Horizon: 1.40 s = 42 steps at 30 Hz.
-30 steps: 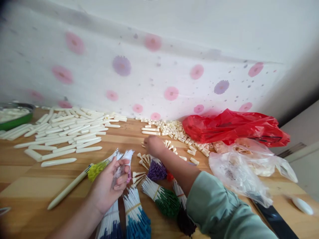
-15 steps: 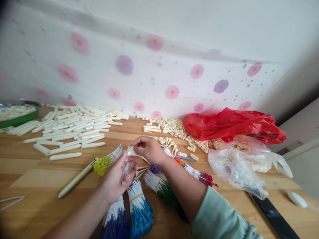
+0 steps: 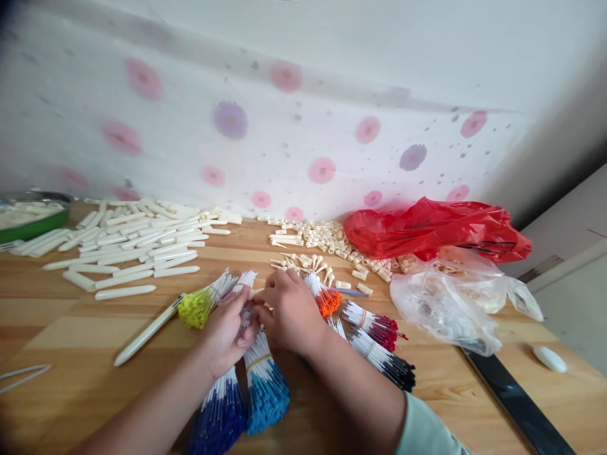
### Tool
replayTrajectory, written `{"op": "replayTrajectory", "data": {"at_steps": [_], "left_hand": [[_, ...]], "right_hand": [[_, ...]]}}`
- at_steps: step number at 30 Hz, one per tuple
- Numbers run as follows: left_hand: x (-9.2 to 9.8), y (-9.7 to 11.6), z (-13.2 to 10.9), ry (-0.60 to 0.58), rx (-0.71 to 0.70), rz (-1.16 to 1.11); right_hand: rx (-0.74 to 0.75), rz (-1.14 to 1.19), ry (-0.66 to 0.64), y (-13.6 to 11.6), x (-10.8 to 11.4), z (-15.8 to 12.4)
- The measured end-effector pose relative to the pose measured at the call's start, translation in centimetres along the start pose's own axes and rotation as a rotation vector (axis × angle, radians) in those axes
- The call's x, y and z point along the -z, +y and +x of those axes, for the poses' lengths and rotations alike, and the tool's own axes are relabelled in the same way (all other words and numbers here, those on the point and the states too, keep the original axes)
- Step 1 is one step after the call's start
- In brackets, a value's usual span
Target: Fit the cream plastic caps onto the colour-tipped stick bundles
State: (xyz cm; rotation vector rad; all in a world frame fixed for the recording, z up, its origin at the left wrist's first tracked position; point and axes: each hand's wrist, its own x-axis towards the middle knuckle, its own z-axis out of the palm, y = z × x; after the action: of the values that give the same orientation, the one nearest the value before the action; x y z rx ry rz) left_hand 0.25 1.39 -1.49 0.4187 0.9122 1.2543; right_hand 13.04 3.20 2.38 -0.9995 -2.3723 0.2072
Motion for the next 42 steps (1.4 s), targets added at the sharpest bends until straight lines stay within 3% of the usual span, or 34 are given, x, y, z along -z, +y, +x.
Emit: {"op": "replayTrajectory", "data": {"at_steps": [3,6,10,14,17,19,21,25,29,32,34,38,42], "left_hand": [[0.0,-0.4,0.2,0.011,0.013,0.01],[0.0,-0.6,0.1,0.004,0.014,0.01],[0.0,-0.5,0.0,-0.046,0.048,-0.013],[0.1,-0.4,-0.2,-0.17,0.086,0.023],[0.2,-0.4,-0.4,-0.207,0.112,0.075],[0.2,-0.4,-0.4,-0.202,0.119,0.112],[0.2,-0.4,-0.5,-0.184,0.104,0.146],[0.0,-0.7,-0.4,-0.124,0.016,0.191],[0.0,-1.1,-0.2,-0.06,-0.102,0.166],[0.1,-1.2,-0.2,-0.093,-0.131,0.186],[0.0,-1.1,-0.4,-0.116,-0.113,0.214],[-0.3,-0.8,-0.8,-0.146,-0.085,0.228],[-0.5,-0.7,-1.2,-0.249,0.036,0.155]], "right_hand": [[-0.021,-0.037,-0.087,-0.2,0.1,0.1],[-0.039,0.044,-0.082,-0.2,-0.3,0.2],[-0.106,0.242,0.114,-0.2,-1.1,-0.5],[-0.247,0.583,0.307,0.6,-1.1,-1.4],[-0.341,0.588,0.4,1.6,-0.6,-1.7],[-0.332,0.477,0.38,2.0,-0.4,-1.7],[-0.254,0.416,0.279,2.1,-0.4,-1.6],[-0.172,0.449,0.145,1.4,-1.1,-1.7],[-0.211,0.432,0.233,0.6,-2.2,-1.9],[-0.275,0.434,0.329,0.4,-2.6,-1.9],[-0.292,0.459,0.366,0.5,-2.6,-2.0],[-0.284,0.49,0.32,0.9,-1.8,-2.1],[-0.261,0.493,0.305,1.3,-1.0,-2.0]]}}
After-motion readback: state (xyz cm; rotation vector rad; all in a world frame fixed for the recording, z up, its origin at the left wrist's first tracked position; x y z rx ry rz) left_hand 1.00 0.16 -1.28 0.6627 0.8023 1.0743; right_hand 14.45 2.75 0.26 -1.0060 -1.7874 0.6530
